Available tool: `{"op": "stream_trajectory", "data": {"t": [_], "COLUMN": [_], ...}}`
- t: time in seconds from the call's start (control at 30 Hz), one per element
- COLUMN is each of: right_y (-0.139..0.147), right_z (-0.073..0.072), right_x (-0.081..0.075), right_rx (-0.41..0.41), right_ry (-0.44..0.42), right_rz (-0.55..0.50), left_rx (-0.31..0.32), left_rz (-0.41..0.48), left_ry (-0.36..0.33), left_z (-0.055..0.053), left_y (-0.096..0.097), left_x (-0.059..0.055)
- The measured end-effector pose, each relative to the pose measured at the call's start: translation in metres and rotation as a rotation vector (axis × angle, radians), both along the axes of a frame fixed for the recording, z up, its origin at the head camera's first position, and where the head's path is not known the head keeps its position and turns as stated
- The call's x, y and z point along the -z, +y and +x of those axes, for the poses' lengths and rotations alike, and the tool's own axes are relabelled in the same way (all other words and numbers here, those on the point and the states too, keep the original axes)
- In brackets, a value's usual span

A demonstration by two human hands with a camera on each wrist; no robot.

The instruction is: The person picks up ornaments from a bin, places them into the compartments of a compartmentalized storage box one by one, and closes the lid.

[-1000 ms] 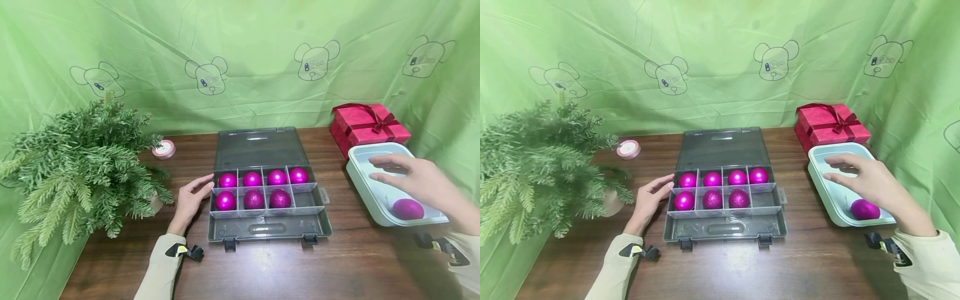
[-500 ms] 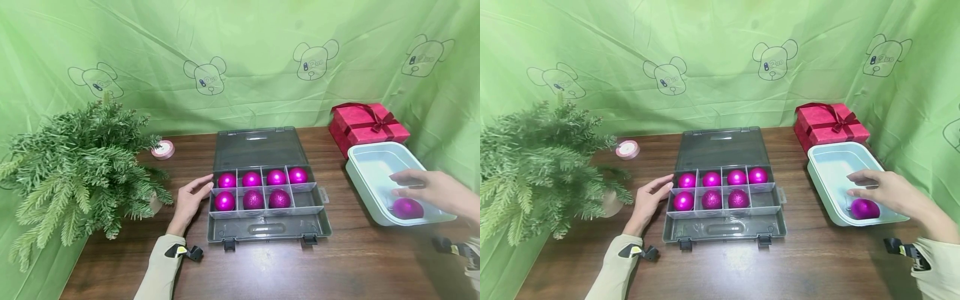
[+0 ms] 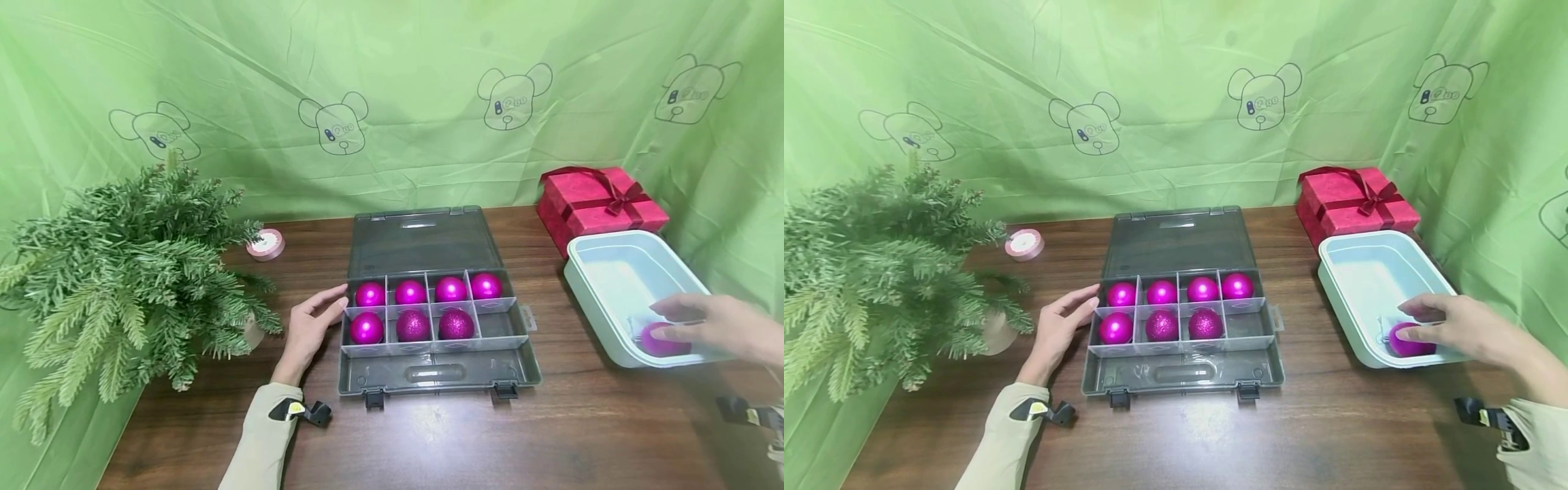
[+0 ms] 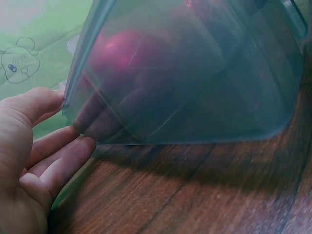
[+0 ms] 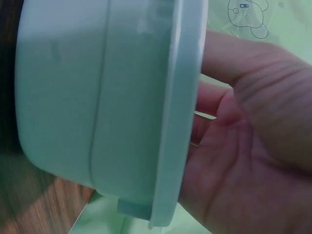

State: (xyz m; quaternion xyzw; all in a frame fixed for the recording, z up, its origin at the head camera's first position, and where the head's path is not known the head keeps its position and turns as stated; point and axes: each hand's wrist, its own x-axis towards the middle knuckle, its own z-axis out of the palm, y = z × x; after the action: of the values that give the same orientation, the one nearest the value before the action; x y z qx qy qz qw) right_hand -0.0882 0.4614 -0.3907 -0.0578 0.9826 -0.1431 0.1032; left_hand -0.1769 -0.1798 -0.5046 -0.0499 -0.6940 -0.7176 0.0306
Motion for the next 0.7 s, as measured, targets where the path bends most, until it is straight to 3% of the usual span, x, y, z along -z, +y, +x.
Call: {"op": "stream_trajectory", "data": {"t": [0.43, 0.7], "right_y": [0.002, -0.006], "right_z": [0.003, -0.004], "right_x": [0.005, -0.006], "right_rx": [-0.027, 0.031], "right_ry": [0.013, 0.161], "right_rz": [-0.022, -0.068], "left_rx": [-0.006, -0.003], "left_rz": [-0.01, -0.013], "left_ry": [0.0, 0.007], "left_z": [0.0, 0.001], "left_y": [0.0, 0.0], "left_x": [-0.001, -0.001]}}
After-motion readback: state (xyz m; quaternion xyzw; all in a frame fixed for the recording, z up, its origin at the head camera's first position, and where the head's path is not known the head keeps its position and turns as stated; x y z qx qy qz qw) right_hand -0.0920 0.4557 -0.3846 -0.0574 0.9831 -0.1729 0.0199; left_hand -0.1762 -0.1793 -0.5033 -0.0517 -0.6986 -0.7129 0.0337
